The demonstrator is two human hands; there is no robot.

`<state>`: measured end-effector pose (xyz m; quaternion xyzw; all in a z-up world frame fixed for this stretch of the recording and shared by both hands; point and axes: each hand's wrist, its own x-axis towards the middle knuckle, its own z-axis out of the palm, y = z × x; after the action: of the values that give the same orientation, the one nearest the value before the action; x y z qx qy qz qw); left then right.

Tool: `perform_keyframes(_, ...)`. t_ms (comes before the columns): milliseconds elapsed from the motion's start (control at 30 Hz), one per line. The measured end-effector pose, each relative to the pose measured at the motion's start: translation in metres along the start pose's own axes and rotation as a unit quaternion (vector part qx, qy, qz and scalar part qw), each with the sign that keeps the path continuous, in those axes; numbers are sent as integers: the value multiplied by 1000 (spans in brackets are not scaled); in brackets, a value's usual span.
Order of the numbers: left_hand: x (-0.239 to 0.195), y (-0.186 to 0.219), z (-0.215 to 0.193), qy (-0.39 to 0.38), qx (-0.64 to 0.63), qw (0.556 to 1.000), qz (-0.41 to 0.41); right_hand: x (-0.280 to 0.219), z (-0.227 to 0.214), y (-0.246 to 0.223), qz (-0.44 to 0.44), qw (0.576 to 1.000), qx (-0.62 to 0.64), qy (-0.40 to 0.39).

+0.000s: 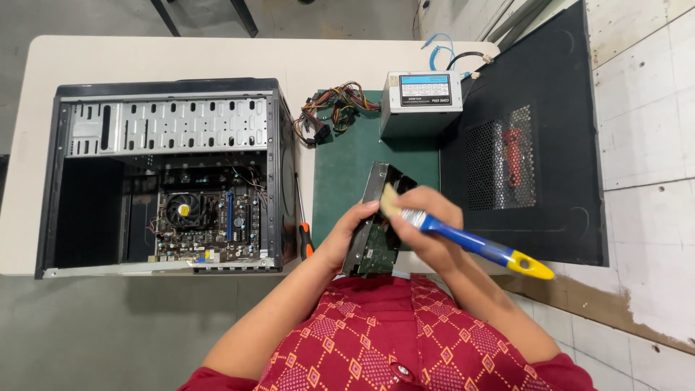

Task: The person removes a hard drive from a desktop computer case, uses a brush to clean both sides of the drive, then places it back into the case.

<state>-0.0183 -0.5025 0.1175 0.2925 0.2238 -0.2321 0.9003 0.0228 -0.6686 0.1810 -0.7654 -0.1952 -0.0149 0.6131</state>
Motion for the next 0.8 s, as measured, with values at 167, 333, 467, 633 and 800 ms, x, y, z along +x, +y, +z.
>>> perform_keyframes(167, -5, 1, 9, 5, -39, 999, -26, 20, -10, 22, -42, 999, -1, 15)
perform_keyframes(333, -13, 7, 17, -3, -22, 1000, 16, 24, -12, 17, -28, 996, -51, 74)
perform_keyframes(467, -9, 2, 14, -48, 50, 996, 48, 16, -9, 17, -94, 993, 59, 42)
perform_keyframes(633, -38, 24, 45, -63, 101, 987, 107, 21, -14, 43, -67, 994, -1, 88)
perform_keyframes(800, -24, 25, 24, -45, 84, 982, 165, -26, -2, 53, -6, 1000, 5, 14)
